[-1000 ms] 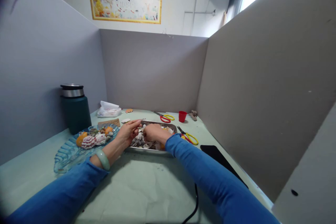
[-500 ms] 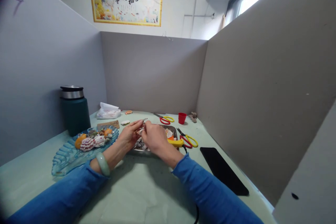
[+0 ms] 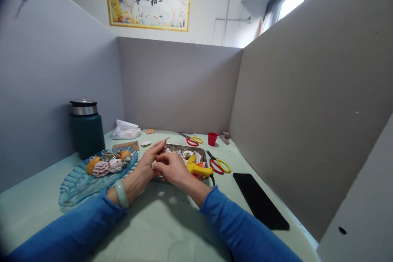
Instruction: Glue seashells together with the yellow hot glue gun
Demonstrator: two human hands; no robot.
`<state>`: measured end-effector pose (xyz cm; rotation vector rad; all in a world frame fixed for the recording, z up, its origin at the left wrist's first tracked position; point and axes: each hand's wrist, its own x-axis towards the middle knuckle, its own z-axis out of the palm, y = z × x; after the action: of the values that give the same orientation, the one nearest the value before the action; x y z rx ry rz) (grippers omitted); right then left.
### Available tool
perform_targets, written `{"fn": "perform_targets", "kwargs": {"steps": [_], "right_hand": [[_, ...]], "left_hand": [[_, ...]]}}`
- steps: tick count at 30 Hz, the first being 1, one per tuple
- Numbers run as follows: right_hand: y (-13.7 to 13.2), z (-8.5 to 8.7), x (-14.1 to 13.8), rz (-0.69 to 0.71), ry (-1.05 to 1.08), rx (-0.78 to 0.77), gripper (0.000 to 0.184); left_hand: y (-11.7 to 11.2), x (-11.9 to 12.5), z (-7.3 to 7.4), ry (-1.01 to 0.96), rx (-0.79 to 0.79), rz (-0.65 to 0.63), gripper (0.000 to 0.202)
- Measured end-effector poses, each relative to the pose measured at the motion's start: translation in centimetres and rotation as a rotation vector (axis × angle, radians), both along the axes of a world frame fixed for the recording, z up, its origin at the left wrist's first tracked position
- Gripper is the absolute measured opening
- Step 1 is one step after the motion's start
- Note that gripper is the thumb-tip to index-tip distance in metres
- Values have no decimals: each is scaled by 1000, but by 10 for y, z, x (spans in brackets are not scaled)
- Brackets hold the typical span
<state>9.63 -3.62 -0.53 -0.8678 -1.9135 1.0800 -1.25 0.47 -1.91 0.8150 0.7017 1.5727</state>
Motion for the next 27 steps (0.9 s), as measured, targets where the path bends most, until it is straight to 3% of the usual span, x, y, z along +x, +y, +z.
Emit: {"fn": "perform_targets", "kwargs": {"steps": [6,12,14,17,19,27], "right_hand": [[-3,0,0,55,31,-13,10],[-2,17,16,84,-2,-85,13],[4,21,24,12,45,-9,18],[18,20,32,-221,130,260,22],[25,16,35,-299,122,333,26],[23,11,32,-311,139,393,28]], "left_hand": [[-9,2,4,114,38,109,42],[-10,2,7,126,96,141,36],[-9,2,7,154,142,151,33],[-9,3,6,210,181,144,32],[-11,4,5,219,188,132,32],[-13,5,4,219,202,121,29]]}}
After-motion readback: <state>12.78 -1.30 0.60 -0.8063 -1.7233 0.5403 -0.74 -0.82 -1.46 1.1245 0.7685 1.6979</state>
